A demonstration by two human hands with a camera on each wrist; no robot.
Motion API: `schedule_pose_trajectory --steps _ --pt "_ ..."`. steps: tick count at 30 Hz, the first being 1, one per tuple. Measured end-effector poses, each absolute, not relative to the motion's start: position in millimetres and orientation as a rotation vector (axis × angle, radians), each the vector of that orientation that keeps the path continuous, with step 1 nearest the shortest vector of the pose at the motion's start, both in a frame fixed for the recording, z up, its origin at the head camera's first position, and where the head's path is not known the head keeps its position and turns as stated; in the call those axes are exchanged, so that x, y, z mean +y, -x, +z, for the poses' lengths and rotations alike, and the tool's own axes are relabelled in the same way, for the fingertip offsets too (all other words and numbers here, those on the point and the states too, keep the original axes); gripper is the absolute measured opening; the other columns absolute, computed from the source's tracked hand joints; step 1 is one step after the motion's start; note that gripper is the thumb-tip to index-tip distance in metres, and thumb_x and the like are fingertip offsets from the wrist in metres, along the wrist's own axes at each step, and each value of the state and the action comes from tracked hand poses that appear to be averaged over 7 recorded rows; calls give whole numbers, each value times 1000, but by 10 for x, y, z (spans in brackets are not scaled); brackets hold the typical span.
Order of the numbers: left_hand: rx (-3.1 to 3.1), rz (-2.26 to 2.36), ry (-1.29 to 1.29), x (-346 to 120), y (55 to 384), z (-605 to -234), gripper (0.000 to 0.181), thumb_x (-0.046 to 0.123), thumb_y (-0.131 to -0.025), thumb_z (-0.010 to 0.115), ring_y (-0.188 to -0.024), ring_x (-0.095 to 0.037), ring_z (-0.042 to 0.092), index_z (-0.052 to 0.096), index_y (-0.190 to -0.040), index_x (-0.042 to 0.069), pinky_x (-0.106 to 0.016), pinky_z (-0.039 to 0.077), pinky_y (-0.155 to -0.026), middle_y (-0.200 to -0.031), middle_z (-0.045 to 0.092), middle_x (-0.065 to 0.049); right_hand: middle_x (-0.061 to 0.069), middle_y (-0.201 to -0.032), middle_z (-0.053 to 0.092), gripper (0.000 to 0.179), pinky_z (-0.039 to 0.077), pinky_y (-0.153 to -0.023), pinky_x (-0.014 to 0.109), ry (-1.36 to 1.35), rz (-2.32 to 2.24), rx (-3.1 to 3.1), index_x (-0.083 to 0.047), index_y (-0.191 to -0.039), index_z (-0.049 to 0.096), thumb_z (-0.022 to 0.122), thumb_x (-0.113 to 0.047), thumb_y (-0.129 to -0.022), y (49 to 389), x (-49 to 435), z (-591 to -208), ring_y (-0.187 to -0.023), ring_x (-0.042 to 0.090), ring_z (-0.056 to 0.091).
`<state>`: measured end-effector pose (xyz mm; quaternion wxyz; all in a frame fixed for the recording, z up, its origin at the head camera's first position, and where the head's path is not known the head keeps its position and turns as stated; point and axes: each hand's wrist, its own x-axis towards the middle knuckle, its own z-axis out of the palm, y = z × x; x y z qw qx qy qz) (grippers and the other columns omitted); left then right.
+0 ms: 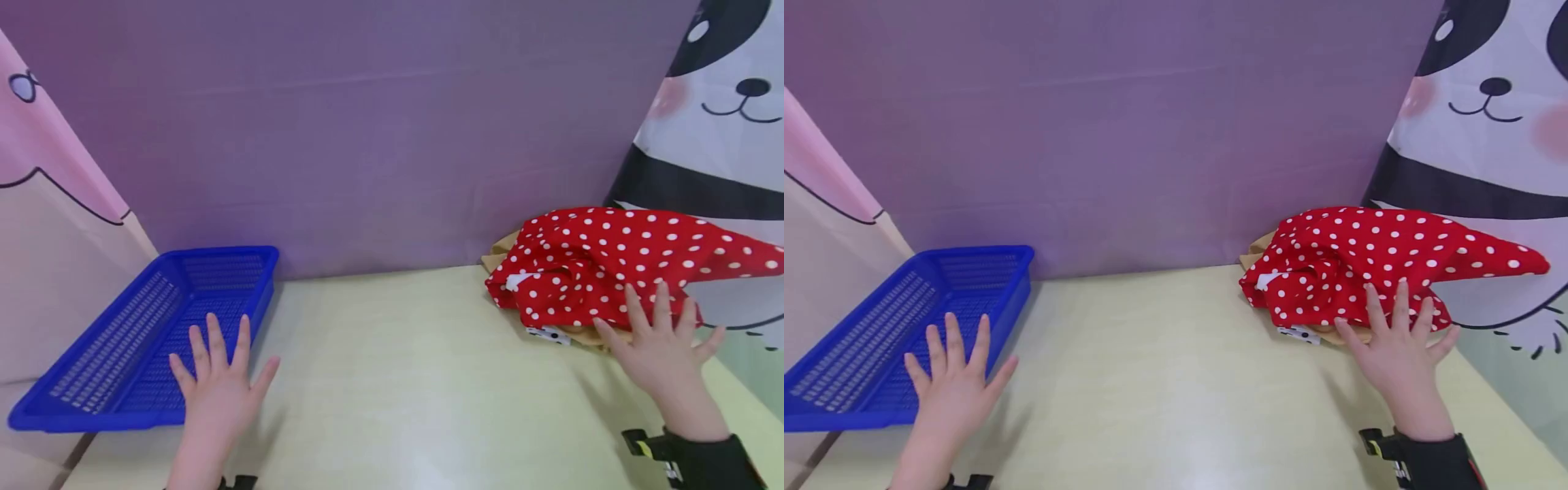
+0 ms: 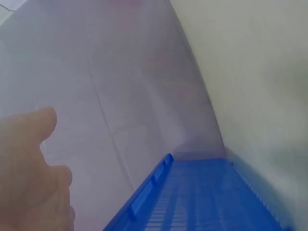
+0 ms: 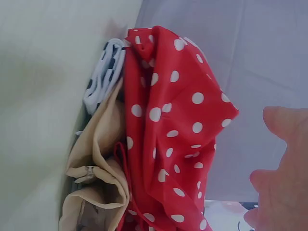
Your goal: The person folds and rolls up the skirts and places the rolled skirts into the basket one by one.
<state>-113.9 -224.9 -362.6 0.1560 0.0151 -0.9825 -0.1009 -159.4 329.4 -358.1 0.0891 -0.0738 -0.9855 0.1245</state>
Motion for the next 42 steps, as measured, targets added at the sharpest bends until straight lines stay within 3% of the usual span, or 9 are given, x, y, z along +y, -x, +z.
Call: schedule_pose_trajectory --steps 8,16,19,23,26,28,32,36,42 --pt "-2764 -317 55 -2162 1263 -3366 74 51 -98 37 -137 -45 -25 3 -153 15 -70 -15 -103 -153 -21 -23 32 -148 -22 90 -20 -92 77 209 389 -2871 -6 -150 -3 39 -60 -92 1588 3269 -3470 -132 58 -21" --pt "-2857 -440 194 -1545 1710 -3201 74 47 -97 42 -139 -45 -22 5 -153 16 -64 -9 -109 -153 -22 -23 33 -149 -16 95 -17 -92 78 132 424 -2889 -5 -150 1 58 -47 -87 1686 3278 -3389 -132 58 -18" --pt "-2898 -498 263 -1249 1939 -3193 73 48 -97 41 -140 -45 -18 5 -153 18 -60 -8 -112 -154 -19 -24 35 -148 -9 94 -9 -93 78 110 421 -2882 -3 -150 7 64 -38 -85 1767 3260 -3380 -132 59 -9" --pt "-2963 -677 341 -876 2227 -3266 74 46 -97 44 -142 -44 -12 5 -153 19 -59 -2 -113 -155 -16 -23 37 -144 12 91 13 -98 76 63 431 -2869 1 -147 17 70 -29 -81 1918 3206 -3368 -126 58 14" --pt "-2983 -910 387 -635 2443 -3394 74 43 -97 47 -143 -42 -7 6 -153 17 -59 5 -114 -156 -12 -22 37 -138 25 90 36 -90 71 25 478 -2898 3 -146 20 70 -34 -81 2021 3177 -3381 -119 56 28" --pt "-2960 -1068 389 -494 2587 -3519 72 39 -97 48 -143 -41 -1 11 -153 14 -58 10 -114 -156 -5 -21 36 -136 29 91 43 -83 68 2 515 -2940 4 -146 19 68 -41 -83 2081 3165 -3409 -117 55 32" --pt "-2886 -1324 310 -215 2749 -3765 64 33 -97 49 -142 -37 12 22 -149 7 -53 20 -113 -154 11 -20 36 -135 31 97 46 -83 65 -29 567 -3031 5 -147 14 63 -51 -84 2181 3142 -3510 -118 54 34" --pt "-2868 -1479 221 105 2760 -3868 60 31 -97 48 -140 -36 20 26 -147 4 -48 23 -114 -151 21 -19 37 -131 37 94 47 -83 63 -33 590 -3029 9 -144 16 66 -43 -84 2232 3099 -3617 -115 53 41" --pt "-2920 -1413 267 592 2762 -3841 60 28 -97 48 -139 -30 29 26 -147 2 -38 26 -114 -149 27 -19 32 -118 48 77 49 -80 61 -47 605 -2926 10 -132 32 73 -30 -79 2288 3069 -3609 -102 47 50"
